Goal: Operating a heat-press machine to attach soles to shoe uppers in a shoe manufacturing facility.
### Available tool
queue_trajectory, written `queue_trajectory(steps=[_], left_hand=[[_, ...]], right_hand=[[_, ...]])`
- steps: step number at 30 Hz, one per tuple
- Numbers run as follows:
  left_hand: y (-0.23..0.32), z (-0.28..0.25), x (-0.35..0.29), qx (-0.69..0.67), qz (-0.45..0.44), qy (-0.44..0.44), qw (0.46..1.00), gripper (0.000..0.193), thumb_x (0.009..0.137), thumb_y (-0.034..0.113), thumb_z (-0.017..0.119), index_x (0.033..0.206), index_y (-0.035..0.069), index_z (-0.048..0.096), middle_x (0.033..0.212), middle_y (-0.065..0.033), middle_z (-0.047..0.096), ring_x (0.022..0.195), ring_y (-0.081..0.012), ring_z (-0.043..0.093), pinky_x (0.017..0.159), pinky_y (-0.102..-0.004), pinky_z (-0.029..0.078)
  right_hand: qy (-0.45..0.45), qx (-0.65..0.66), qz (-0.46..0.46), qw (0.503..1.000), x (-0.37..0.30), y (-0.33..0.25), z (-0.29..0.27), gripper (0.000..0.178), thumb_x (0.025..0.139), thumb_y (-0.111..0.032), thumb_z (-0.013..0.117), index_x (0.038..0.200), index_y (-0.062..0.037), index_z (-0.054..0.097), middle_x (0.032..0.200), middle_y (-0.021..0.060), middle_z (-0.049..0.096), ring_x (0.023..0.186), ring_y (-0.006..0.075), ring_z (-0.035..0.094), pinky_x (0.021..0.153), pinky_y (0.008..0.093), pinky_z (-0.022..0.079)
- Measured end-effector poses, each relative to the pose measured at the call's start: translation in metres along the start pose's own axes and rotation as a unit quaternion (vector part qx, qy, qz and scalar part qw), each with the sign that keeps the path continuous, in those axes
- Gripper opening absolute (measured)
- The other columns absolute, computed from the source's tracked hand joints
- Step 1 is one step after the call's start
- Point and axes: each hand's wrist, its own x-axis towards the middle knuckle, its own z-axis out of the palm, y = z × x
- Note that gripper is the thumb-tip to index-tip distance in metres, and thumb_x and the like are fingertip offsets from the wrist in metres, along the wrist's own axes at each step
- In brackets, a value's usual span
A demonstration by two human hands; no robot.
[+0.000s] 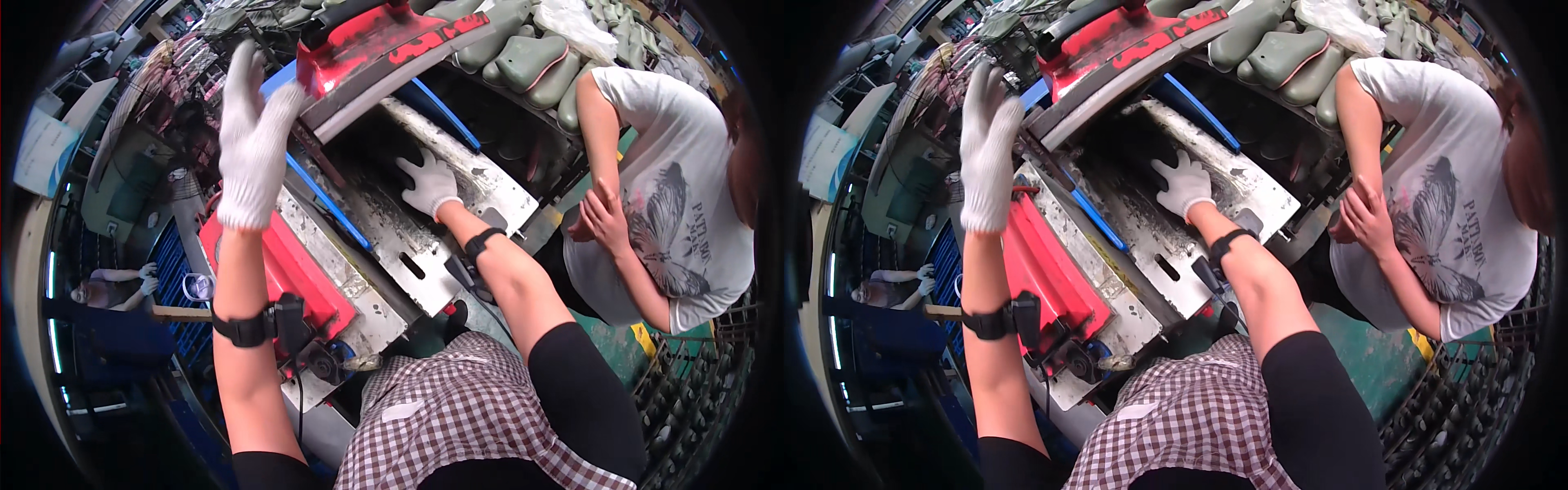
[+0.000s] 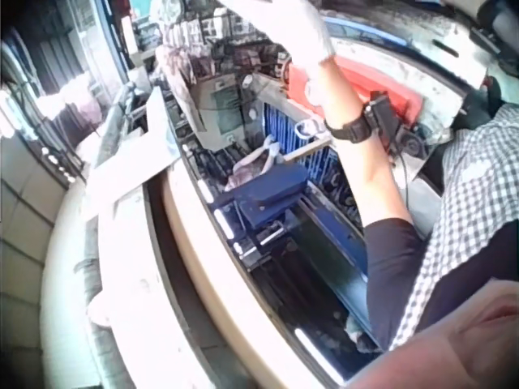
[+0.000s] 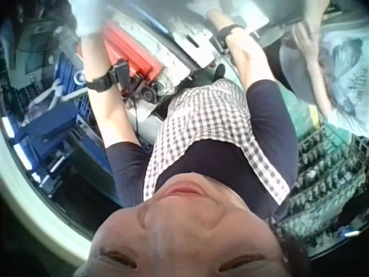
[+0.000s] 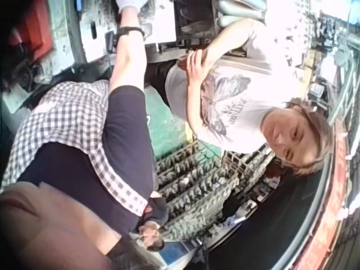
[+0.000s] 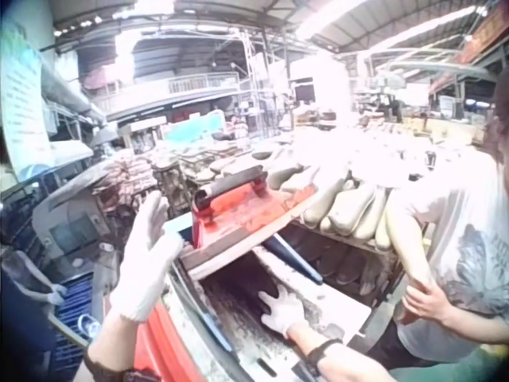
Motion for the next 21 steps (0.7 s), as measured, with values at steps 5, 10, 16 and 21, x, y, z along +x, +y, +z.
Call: queue_trajectory(steps=[5,10,16,21], left_hand=[[-0.012,0.019,0.091,0.148,0.09,-0.149,0.974,0.066,0.103,0.028,0.067,0.16,0.001,0.044,0.153,-0.0155,0.056,0.138,-0.0194,0.054,0.116,-0.0307,0.04],[-0.022,0.05,0.109,0.011,-0.001,-0.152,0.988,0.045,0.101,0.019,0.067,0.143,0.003,0.062,0.132,-0.0054,0.067,0.117,-0.0113,0.059,0.103,-0.0261,0.047],[-0.037,0.061,0.05,0.109,0.098,-0.07,0.987,0.032,0.093,0.016,0.069,0.122,0.002,0.07,0.109,-0.0171,0.074,0.101,-0.033,0.071,0.094,-0.0391,0.055],[-0.028,0.113,-0.036,0.197,0.193,-0.061,0.959,0.035,0.087,0.015,0.073,0.121,0.006,0.069,0.11,-0.0166,0.071,0.113,-0.04,0.065,0.108,-0.0514,0.047]], right_hand=[[0.0,-0.008,-0.016,1.0,0.006,-0.003,-0.001,0.074,0.075,-0.034,0.074,0.147,-0.038,0.061,0.159,0.0266,0.044,0.124,0.0458,0.06,0.106,0.0503,0.051],[-0.013,0.012,-0.033,0.999,0.002,0.015,-0.014,0.074,0.082,-0.048,0.074,0.151,-0.0294,0.058,0.161,0.0307,0.041,0.136,0.0488,0.052,0.116,0.0529,0.042],[0.095,0.16,0.087,0.979,-0.095,0.049,-0.059,0.055,0.092,-0.038,0.069,0.138,-0.0071,0.067,0.143,0.0238,0.062,0.135,0.042,0.055,0.117,0.0494,0.041],[0.208,0.302,0.261,0.893,-0.247,0.122,-0.022,0.036,0.101,-0.028,0.064,0.128,-0.0043,0.067,0.121,0.015,0.072,0.113,0.0292,0.068,0.099,0.0431,0.054]])
